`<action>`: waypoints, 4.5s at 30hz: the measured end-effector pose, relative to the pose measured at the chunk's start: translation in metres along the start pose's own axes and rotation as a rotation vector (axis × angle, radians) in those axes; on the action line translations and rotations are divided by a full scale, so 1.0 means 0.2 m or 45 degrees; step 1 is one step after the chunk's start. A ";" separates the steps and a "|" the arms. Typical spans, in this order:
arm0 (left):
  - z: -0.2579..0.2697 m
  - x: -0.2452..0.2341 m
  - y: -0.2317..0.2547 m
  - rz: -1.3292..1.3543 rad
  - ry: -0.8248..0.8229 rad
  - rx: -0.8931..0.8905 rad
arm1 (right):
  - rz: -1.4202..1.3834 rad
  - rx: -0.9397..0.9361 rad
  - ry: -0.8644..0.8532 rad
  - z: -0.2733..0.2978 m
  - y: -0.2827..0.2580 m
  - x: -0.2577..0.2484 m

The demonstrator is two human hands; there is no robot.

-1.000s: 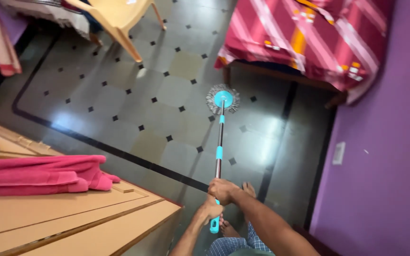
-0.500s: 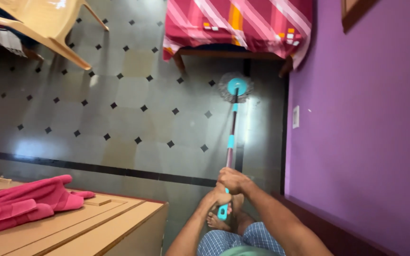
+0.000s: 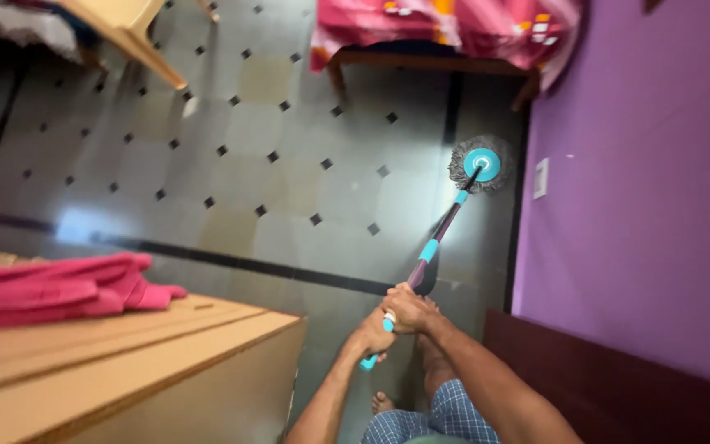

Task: Mopping the floor throughout a home and ending in a bathroom area.

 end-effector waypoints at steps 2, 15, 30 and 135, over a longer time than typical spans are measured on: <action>0.02 -0.06 -0.27 0.034 0.015 0.044 | -0.004 -0.066 -0.029 -0.07 -0.11 0.16; 0.34 -0.07 -1.17 0.578 0.398 -0.170 | 0.183 -0.484 -0.436 -0.30 -0.55 0.88; 0.39 0.49 -0.93 0.263 -0.068 -0.154 | 0.380 -0.390 -0.148 0.36 -0.53 0.83; 0.83 0.81 -1.81 0.879 0.383 -0.215 | 0.549 -0.740 -0.510 0.49 -0.86 1.90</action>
Point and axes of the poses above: each hand's wrist, its own z-axis away from the middle knuckle, its own x-axis out of the palm, y = z × x, the point moved 7 cm from there along -z, towards the middle knuckle, and after that the axes turned 3 degrees about -z, right-handed, at the moved point
